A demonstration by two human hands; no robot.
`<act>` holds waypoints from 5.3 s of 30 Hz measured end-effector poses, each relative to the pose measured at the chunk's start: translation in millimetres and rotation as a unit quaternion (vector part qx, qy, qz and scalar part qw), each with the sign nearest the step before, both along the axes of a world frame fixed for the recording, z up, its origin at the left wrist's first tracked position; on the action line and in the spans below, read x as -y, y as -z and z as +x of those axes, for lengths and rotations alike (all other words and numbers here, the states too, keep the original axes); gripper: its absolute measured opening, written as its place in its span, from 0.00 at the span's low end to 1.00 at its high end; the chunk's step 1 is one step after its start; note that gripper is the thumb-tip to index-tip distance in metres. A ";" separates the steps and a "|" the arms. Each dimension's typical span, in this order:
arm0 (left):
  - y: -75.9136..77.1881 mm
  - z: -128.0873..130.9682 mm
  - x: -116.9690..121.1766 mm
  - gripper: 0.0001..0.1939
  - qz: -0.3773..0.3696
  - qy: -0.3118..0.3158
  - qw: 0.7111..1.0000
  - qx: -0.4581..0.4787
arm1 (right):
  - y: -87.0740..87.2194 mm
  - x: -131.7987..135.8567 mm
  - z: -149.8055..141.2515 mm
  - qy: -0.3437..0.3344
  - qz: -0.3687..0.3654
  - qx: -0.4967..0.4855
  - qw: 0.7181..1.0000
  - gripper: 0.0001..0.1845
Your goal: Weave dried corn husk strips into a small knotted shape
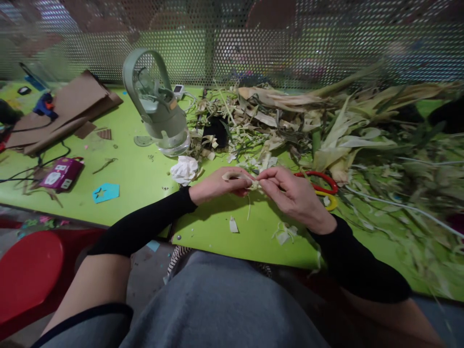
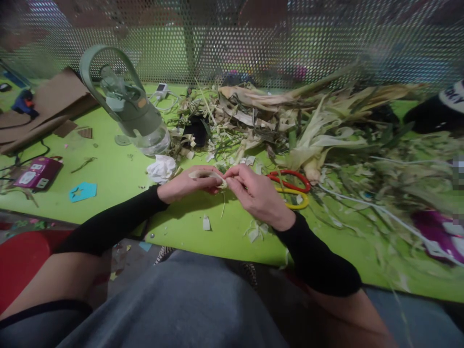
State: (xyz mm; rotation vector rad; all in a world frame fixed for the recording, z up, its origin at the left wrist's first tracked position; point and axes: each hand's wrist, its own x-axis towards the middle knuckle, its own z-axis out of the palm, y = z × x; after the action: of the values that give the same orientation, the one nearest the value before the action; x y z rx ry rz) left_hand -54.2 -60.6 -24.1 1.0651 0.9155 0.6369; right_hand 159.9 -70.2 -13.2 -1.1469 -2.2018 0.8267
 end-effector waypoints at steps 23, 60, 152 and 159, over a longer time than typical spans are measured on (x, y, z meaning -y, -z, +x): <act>10.8 -0.3 0.3 0.02 0.004 0.039 0.998 0.043 | -2.2 -8.2 7.7 -0.109 -0.231 -0.079 0.964 0.05; 18.9 -3.8 0.5 0.11 0.068 0.056 0.995 0.035 | 4.4 -8.7 1.3 -0.043 0.053 0.075 0.995 0.06; 28.6 1.8 -2.8 0.14 0.100 -0.033 0.994 0.034 | 28.4 -7.5 -11.1 0.114 -0.008 -0.147 0.983 0.16; 19.8 7.4 3.6 0.18 0.101 0.000 0.995 0.021 | 38.3 -6.4 -10.7 0.096 -0.051 -0.167 0.980 0.18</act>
State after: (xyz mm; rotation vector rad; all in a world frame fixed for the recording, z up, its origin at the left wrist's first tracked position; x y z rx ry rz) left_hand -46.8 -64.1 -44.0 1.2284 0.8272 0.7609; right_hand 149.2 -63.9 -51.4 -1.1534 -1.7644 0.9769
